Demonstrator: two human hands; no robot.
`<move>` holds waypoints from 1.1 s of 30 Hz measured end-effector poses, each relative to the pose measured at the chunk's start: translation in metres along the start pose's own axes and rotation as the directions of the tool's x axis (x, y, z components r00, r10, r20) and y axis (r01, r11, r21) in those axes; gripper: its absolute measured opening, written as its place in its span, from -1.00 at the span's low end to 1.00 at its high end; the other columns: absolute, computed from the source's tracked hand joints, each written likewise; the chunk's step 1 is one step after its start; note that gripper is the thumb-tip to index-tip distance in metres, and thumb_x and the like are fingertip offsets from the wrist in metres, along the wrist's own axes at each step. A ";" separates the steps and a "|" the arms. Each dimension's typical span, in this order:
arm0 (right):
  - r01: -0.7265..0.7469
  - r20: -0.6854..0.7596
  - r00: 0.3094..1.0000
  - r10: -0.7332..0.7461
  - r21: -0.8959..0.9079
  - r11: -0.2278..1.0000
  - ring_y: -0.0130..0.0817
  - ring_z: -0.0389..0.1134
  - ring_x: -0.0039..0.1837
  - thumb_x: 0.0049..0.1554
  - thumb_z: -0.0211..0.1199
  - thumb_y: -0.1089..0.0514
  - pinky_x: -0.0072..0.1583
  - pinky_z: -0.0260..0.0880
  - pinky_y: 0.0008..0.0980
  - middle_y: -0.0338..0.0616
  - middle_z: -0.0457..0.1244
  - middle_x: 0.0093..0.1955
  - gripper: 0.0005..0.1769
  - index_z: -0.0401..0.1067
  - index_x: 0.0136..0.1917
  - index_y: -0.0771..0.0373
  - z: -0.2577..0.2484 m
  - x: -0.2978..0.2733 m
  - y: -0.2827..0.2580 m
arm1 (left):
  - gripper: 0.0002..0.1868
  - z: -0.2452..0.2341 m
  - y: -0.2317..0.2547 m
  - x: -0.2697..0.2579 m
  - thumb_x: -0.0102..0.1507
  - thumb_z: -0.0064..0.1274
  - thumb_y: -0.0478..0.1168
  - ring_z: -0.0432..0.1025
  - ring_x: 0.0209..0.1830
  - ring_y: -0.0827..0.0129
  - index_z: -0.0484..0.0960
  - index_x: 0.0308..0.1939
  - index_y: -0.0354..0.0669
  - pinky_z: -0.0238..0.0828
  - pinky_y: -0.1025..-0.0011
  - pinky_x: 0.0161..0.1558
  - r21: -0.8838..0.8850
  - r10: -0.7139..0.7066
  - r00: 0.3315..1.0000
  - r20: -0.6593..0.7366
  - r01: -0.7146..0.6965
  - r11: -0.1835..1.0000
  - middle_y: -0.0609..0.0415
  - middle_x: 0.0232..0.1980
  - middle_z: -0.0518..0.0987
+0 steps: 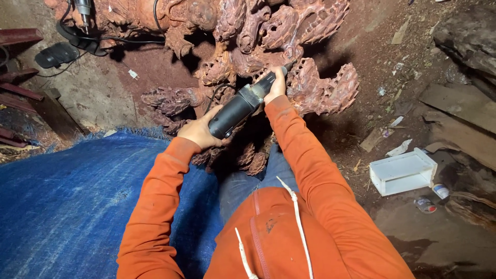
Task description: Using a power carving tool to refine the intricate details of a large wooden sculpture
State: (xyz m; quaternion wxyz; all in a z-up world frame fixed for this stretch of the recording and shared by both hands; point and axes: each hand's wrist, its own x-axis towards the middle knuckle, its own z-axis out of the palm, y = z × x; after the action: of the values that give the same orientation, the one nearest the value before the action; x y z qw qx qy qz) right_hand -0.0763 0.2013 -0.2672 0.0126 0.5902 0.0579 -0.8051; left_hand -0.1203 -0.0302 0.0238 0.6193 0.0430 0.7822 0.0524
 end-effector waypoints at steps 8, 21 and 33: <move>0.038 0.048 0.998 -0.034 -0.096 0.995 -0.15 0.42 -0.13 -0.04 0.44 0.14 -0.04 0.55 -0.10 -0.07 0.31 -0.21 -0.69 0.35 -0.11 0.21 0.014 -0.029 -0.002 | 0.15 0.034 -0.006 0.004 -0.01 0.24 0.12 0.46 0.25 0.00 -0.13 0.54 0.72 0.35 0.17 0.25 -0.097 0.006 0.999 -0.037 -0.010 0.995 -0.09 0.25 0.54; 0.007 0.051 0.999 0.002 -0.176 0.984 -0.12 0.44 -0.17 -0.05 0.44 0.18 -0.15 0.59 -0.11 -0.01 0.32 -0.22 -0.64 0.29 -0.09 0.25 0.032 -0.026 -0.023 | 0.17 0.038 0.024 0.007 0.00 0.21 0.10 0.46 0.23 -0.05 -0.18 0.57 0.63 0.32 0.19 0.25 -0.185 -0.010 0.999 -0.039 0.003 0.983 -0.14 0.24 0.53; 0.080 0.051 0.997 -0.065 -0.384 0.920 -0.14 0.45 -0.29 -0.02 0.42 0.16 -0.26 0.59 -0.12 0.02 0.35 -0.34 -0.73 0.34 -0.16 0.25 0.027 -0.040 -0.011 | 0.18 0.088 0.033 0.002 -0.02 0.28 0.04 0.45 0.25 -0.07 -0.10 0.57 0.62 0.29 0.24 0.25 -0.462 -0.074 0.996 -0.051 0.042 0.886 -0.22 0.22 0.53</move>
State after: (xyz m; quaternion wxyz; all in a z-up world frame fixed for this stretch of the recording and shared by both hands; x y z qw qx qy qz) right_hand -0.0908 0.2071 -0.2202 0.0997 0.5588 0.2367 -0.7885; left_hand -0.0347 0.0053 0.0063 0.5867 -0.1300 0.7687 0.2190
